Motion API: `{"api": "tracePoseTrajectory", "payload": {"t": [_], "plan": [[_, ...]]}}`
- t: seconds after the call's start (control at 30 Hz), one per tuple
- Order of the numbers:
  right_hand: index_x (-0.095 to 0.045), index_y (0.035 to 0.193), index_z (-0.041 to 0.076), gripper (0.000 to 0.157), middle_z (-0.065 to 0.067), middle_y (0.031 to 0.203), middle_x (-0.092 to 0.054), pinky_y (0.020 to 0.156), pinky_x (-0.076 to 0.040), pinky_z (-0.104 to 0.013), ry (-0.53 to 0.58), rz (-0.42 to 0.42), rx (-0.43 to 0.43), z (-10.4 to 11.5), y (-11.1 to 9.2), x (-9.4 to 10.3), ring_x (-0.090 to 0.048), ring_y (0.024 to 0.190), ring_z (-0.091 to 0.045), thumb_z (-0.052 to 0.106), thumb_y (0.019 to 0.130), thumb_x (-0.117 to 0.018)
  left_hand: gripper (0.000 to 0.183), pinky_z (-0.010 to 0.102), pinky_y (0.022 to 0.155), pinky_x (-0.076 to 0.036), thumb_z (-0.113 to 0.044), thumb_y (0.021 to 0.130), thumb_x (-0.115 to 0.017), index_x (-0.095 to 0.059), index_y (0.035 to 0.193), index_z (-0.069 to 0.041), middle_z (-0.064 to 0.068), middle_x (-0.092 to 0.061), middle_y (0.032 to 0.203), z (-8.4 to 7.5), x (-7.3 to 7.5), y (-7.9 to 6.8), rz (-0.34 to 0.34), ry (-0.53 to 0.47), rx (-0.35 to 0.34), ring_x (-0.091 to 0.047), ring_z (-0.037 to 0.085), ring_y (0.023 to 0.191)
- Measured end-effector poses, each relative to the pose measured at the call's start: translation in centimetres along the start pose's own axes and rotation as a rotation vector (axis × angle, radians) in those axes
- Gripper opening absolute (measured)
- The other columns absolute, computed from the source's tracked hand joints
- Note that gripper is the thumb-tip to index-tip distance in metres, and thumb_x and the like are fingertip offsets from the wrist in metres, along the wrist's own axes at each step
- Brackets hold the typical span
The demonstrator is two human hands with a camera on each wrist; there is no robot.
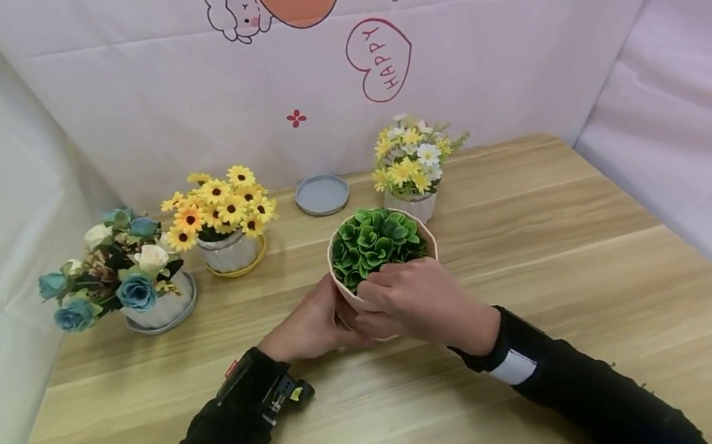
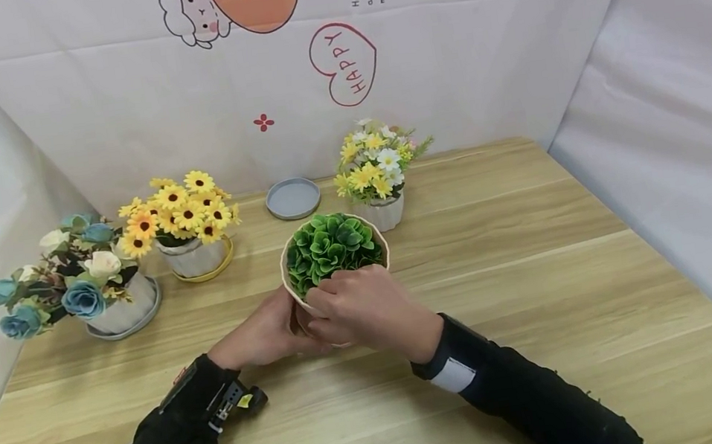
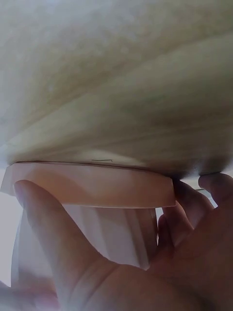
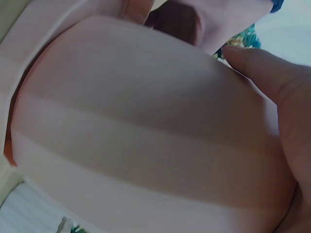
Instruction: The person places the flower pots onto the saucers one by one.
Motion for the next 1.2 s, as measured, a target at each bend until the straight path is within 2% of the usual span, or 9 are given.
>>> {"api": "tracePoseTrajectory", "payload": {"t": [0.17, 0.47, 0.77, 0.87, 0.97, 1.03, 1.1, 1.13, 1.2], "plan": [[-0.057, 0.074, 0.021, 0.034, 0.011, 0.068, -0.056, 0.051, -0.043, -0.021, 0.001, 0.052, -0.012, 0.2, 0.0, 0.3, -0.053, 0.060, -0.006, 0.034, 0.090, -0.085, 0.128, 0.046, 0.131, -0.029, -0.004, 0.072, -0.097, -0.014, 0.169, -0.012, 0.011, -0.036, 0.169, 0.1, 0.0, 0.1, -0.005, -0.006, 0.015, -0.039, 0.025, 0.154], [-0.061, 0.074, 0.022, 0.032, 0.010, 0.067, -0.061, 0.054, -0.052, -0.026, -0.015, 0.011, -0.060, -0.5, 0.2, 1.6, -0.059, 0.062, -0.008, 0.038, 0.091, -0.083, 0.132, 0.049, 0.131, -0.027, -0.012, 0.073, -0.098, -0.009, 0.170, -0.020, 0.007, -0.028, 0.174, -0.1, 0.0, 0.2, -0.019, -0.002, -0.014, -0.032, 0.024, 0.159], [-0.067, 0.078, 0.022, 0.039, 0.011, 0.066, -0.055, 0.047, -0.034, -0.023, -0.028, 0.057, -0.128, -1.6, 0.0, 3.1, -0.051, 0.063, -0.009, 0.055, 0.082, -0.087, 0.126, 0.048, 0.132, -0.026, -0.012, 0.079, -0.094, -0.008, 0.170, -0.023, 0.007, -0.029, 0.173, -0.6, 0.2, 0.2, -0.030, -0.037, -0.031, -0.033, 0.024, 0.159], [-0.067, 0.081, 0.022, 0.042, 0.010, 0.071, -0.058, 0.048, -0.035, -0.023, -0.036, 0.100, -0.150, -1.9, -0.1, 3.7, -0.053, 0.066, -0.010, 0.058, 0.079, -0.088, 0.125, 0.049, 0.133, -0.024, -0.012, 0.081, -0.093, -0.007, 0.170, -0.023, 0.007, -0.027, 0.174, -1.1, 0.3, 0.2, -0.034, -0.052, -0.052, -0.030, 0.025, 0.160], [-0.070, 0.085, 0.021, 0.045, 0.008, 0.077, -0.064, 0.049, -0.041, -0.024, -0.031, 0.148, -0.160, -2.3, -0.3, 4.3, -0.057, 0.070, -0.011, 0.061, 0.077, -0.088, 0.124, 0.051, 0.133, -0.021, -0.011, 0.082, -0.092, -0.006, 0.170, -0.022, 0.007, -0.024, 0.175, -1.7, 0.5, 0.1, -0.041, -0.057, -0.042, -0.027, 0.026, 0.162], [-0.072, 0.091, 0.019, 0.049, 0.006, 0.086, -0.068, 0.056, -0.050, -0.027, -0.018, 0.169, -0.171, -2.8, -0.4, 4.7, -0.063, 0.079, -0.014, 0.063, 0.076, -0.088, 0.124, 0.052, 0.133, -0.021, -0.013, 0.082, -0.092, -0.005, 0.170, -0.021, 0.007, -0.022, 0.176, -2.1, 0.7, 0.0, -0.055, -0.044, -0.034, -0.025, 0.026, 0.162], [-0.074, 0.103, 0.016, 0.058, 0.000, 0.102, -0.072, 0.071, -0.061, -0.034, 0.004, 0.188, -0.202, -3.5, -0.5, 5.2, -0.069, 0.097, -0.020, 0.066, 0.075, -0.088, 0.123, 0.054, 0.133, -0.022, -0.017, 0.083, -0.092, -0.004, 0.171, -0.021, 0.006, -0.021, 0.176, -2.6, 0.9, -0.1, -0.070, -0.020, -0.029, -0.024, 0.027, 0.163], [-0.073, 0.112, 0.015, 0.066, -0.004, 0.113, -0.072, 0.081, -0.063, -0.040, 0.019, 0.203, -0.225, -3.9, -0.6, 5.4, -0.068, 0.108, -0.025, 0.067, 0.074, -0.088, 0.123, 0.055, 0.133, -0.022, -0.018, 0.084, -0.091, -0.004, 0.170, -0.019, 0.007, -0.020, 0.176, -2.9, 1.0, -0.1, -0.078, -0.005, -0.032, -0.024, 0.027, 0.163], [-0.066, 0.135, 0.011, 0.088, -0.013, 0.134, -0.065, 0.101, -0.058, -0.054, 0.065, 0.247, -0.285, -4.8, -0.9, 5.8, -0.061, 0.129, -0.033, 0.068, 0.071, -0.089, 0.123, 0.057, 0.132, -0.022, -0.023, 0.085, -0.091, -0.003, 0.170, -0.019, 0.007, -0.020, 0.177, -3.4, 1.2, -0.3, -0.099, 0.027, -0.030, -0.024, 0.028, 0.163]]}}
Point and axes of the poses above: each hand's wrist, its own y-axis towards the middle knuckle, its own x-axis out of the back of the hand, z = x × y, the point moved 2 cm from there along y, towards the middle knuckle
